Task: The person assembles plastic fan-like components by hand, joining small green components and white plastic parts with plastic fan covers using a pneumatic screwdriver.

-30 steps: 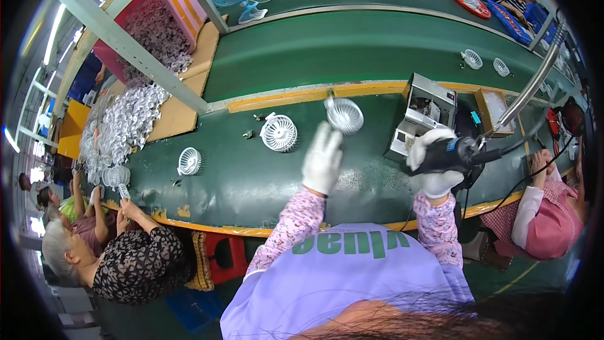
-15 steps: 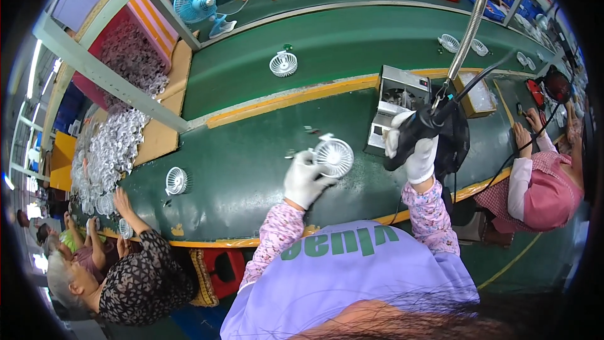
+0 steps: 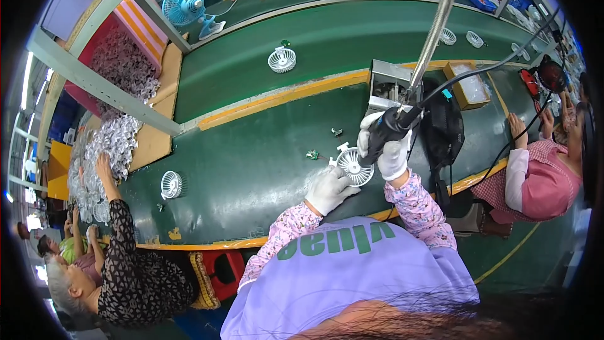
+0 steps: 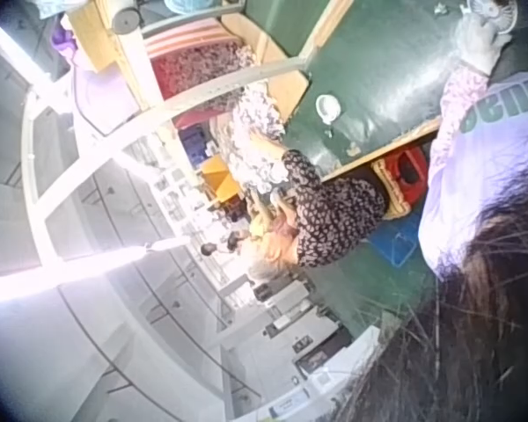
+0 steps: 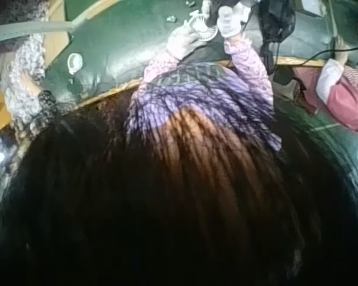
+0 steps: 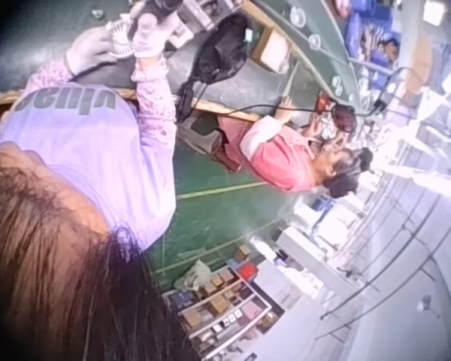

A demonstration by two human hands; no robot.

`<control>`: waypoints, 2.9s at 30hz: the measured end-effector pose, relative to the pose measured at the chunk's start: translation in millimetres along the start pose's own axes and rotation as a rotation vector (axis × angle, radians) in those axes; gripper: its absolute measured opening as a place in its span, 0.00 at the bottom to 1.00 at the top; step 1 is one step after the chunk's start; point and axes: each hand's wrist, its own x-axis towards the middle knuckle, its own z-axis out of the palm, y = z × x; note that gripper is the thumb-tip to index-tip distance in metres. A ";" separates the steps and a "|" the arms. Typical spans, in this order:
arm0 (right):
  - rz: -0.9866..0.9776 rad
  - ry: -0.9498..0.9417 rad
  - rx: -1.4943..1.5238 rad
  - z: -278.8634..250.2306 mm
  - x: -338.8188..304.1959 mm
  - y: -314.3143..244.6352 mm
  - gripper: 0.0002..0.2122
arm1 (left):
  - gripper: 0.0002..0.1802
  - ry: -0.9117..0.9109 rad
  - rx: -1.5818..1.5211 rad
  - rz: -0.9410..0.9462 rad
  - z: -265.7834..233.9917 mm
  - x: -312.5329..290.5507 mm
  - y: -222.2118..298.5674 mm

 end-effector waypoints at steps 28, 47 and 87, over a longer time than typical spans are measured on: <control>-0.185 0.118 -0.117 -18.7 12.7 -33.4 0.39 | 0.08 0.028 0.040 0.124 4.4 -0.3 -13.5; 0.147 -0.342 0.056 8.9 2.7 20.1 0.38 | 0.12 0.100 -0.008 0.202 7.3 0.3 -12.8; 0.070 -0.141 0.015 -16.5 -2.1 24.2 0.40 | 0.13 -0.035 0.120 0.091 17.1 -3.7 -14.3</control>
